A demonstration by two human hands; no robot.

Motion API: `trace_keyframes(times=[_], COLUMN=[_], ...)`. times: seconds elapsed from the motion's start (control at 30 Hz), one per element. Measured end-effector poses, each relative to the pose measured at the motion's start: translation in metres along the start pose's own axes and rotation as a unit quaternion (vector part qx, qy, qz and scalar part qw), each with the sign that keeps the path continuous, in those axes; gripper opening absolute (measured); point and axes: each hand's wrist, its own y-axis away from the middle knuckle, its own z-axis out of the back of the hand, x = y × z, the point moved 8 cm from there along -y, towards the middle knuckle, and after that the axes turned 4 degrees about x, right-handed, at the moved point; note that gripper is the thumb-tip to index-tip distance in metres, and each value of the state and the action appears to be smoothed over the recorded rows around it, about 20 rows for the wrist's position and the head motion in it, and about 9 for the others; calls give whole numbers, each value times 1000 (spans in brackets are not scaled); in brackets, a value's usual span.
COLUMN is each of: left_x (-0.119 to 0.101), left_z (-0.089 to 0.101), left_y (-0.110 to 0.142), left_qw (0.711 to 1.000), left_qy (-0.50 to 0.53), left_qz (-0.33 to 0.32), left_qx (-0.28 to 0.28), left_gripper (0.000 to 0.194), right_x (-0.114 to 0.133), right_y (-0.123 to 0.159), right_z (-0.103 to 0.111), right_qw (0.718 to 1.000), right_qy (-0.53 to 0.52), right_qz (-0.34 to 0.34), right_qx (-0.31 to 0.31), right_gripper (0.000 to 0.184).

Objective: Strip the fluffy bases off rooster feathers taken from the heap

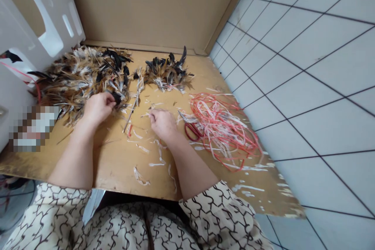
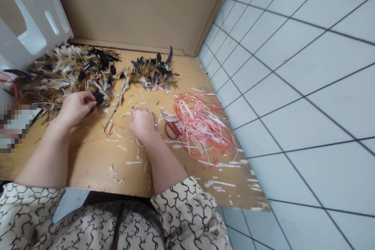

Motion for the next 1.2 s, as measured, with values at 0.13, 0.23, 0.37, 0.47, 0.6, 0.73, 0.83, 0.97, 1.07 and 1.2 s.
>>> trace_keyframes(times=[0.13,0.23,0.37,0.47,0.6,0.73,0.83,0.97,1.07,1.2], left_x=[31,32,40,51,56,50,45,44,40,31], left_z=[22,22,23,22,13,5,6,24,39,37], left_y=[1,3,6,10,13,10,8,12,17,20], left_qw=[996,996,982,964,955,956,966,986,986,954], left_qy=[-22,-38,-128,-181,-181,-184,-162,-58,65,250], left_qz=[82,82,132,159,138,119,102,134,155,152], left_qx=[-15,15,51,111,190,197,172,78,-12,-64], left_gripper=[17,25,31,33,27,10,5,17,15,16], right_x=[-6,-6,0,5,8,9,10,12,13,15], right_y=[0,3,8,8,7,7,8,8,8,7], right_z=[1,11,18,13,6,5,5,7,7,3], right_qw=[998,998,996,998,998,997,997,997,997,995], right_qy=[34,25,-4,-16,-17,-20,-23,-28,-38,-73], right_qz=[-35,-45,-32,-17,-1,14,22,20,17,21], right_qx=[26,-23,-78,-66,-56,-68,-73,-70,-69,-67], right_gripper=[18,25,32,32,29,26,26,26,24,24])
